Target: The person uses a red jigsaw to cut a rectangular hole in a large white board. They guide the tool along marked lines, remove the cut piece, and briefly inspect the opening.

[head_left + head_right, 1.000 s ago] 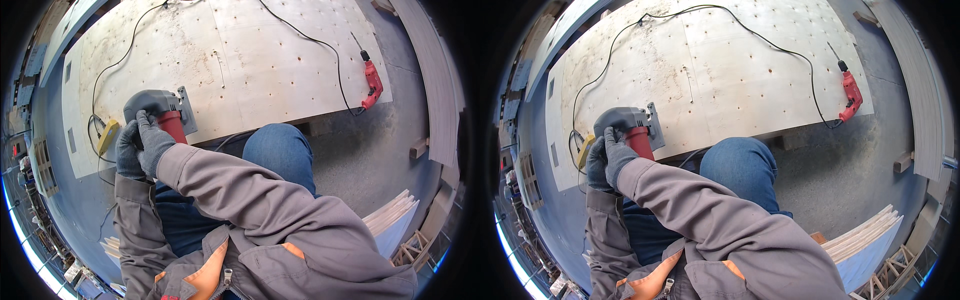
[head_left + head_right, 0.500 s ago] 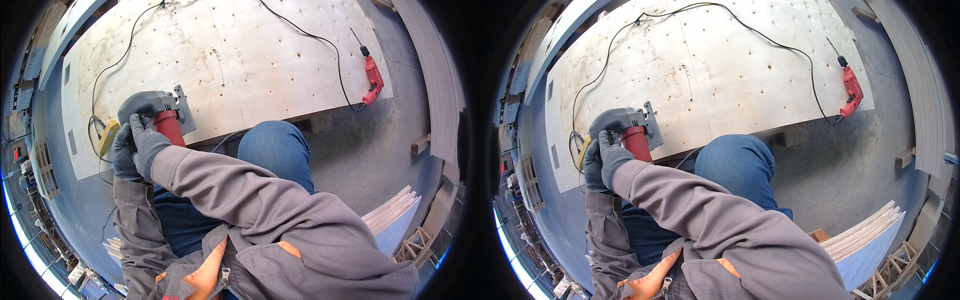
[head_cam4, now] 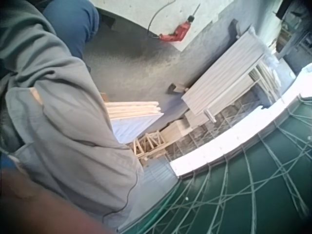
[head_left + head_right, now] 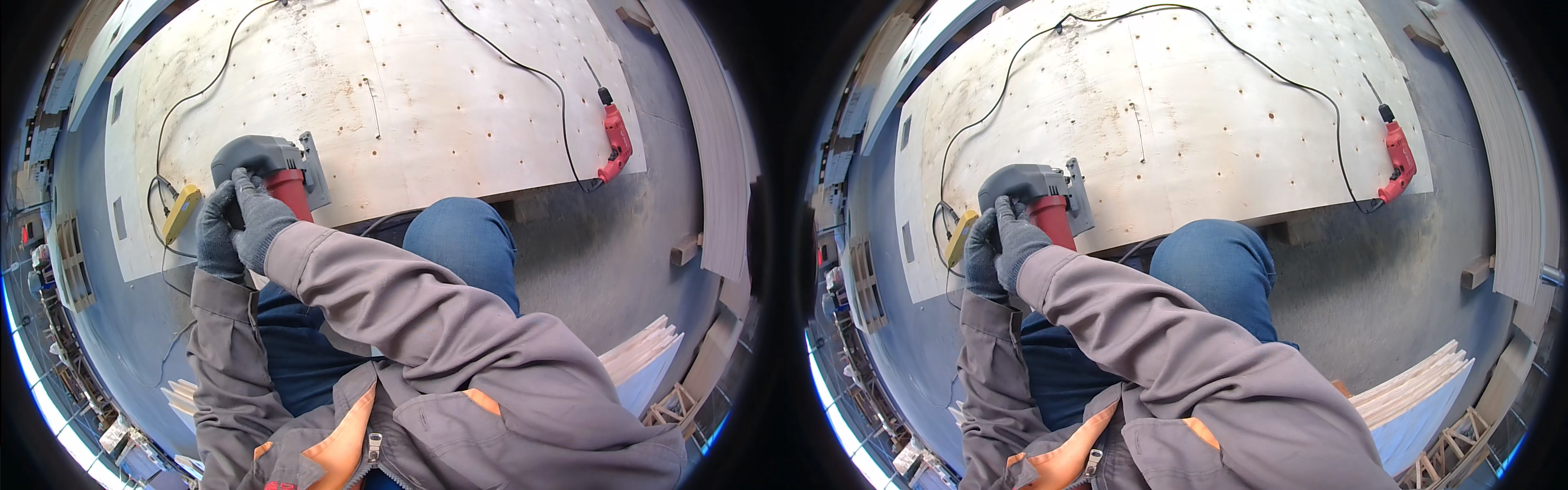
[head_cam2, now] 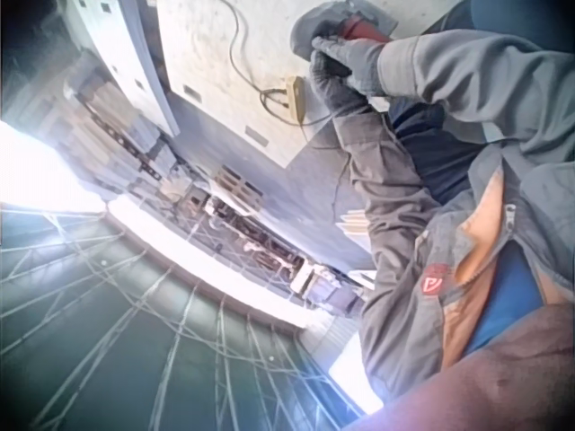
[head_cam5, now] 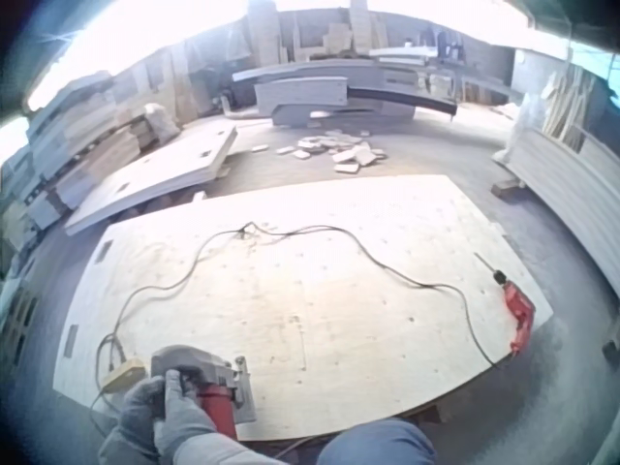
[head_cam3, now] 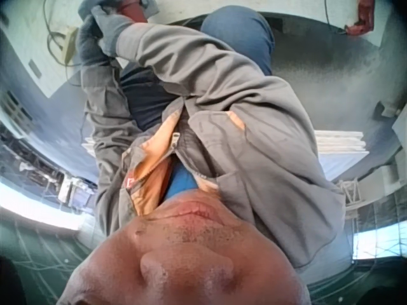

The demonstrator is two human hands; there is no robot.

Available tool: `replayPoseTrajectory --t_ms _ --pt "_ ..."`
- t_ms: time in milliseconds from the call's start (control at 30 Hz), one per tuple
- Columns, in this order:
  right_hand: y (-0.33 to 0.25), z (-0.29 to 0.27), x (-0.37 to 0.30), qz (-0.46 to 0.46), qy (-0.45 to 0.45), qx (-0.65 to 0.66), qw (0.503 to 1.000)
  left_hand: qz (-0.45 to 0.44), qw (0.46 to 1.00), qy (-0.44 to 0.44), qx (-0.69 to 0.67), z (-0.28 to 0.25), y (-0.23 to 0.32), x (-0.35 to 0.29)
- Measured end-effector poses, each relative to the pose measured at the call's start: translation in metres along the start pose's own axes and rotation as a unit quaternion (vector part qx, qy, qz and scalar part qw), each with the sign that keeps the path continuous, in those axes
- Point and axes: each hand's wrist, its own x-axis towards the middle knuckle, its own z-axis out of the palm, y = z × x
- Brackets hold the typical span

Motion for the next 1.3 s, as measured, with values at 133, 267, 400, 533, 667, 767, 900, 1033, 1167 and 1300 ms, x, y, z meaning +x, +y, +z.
replayPoseTrajectory --t_ms 133,267,400,533,667,767,900,1033,1167,1300 --pt "0.001 -0.011 -0.003 0.019 -0.021 0.051 0.998 0.038 0.997 0.004 0.07 0.01 -0.003 -0.004" --pt "0.006 -0.015 -0.008 0.032 0.013 0.063 0.997 0.084 0.977 0.011 0.197 0.023 -0.002 -0.006" --pt "0.02 -0.015 -0.009 0.048 0.051 0.117 0.991 0.087 0.96 0.0 0.265 0.049 -0.006 -0.01" --pt "0.019 -0.027 -0.019 0.064 0.075 0.12 0.988 0.058 0.964 0.009 0.26 0.077 -0.01 -0.024" --pt "0.018 -0.04 -0.026 0.058 0.067 0.158 0.983 0.021 0.959 0.017 0.282 0.091 -0.013 -0.028" --pt "0.03 -0.042 -0.025 0.051 0.08 0.193 0.977 0.009 0.961 0.016 0.274 0.104 -0.021 -0.028" --pt "0.036 -0.047 -0.02 0.077 0.055 0.187 0.978 0.005 0.957 0.012 0.288 0.094 -0.027 -0.018" --pt "0.05 -0.036 -0.011 0.072 0.026 0.212 0.974 0.032 0.945 0.003 0.325 0.079 -0.027 -0.013" --pt "0.062 -0.023 -0.005 0.03 0.037 0.229 0.972 0.029 0.944 0.001 0.329 0.068 -0.023 -0.009" --pt "0.05 -0.033 -0.017 0.082 0.011 0.112 0.99 0.017 0.945 0.019 0.325 0.062 -0.032 -0.009"
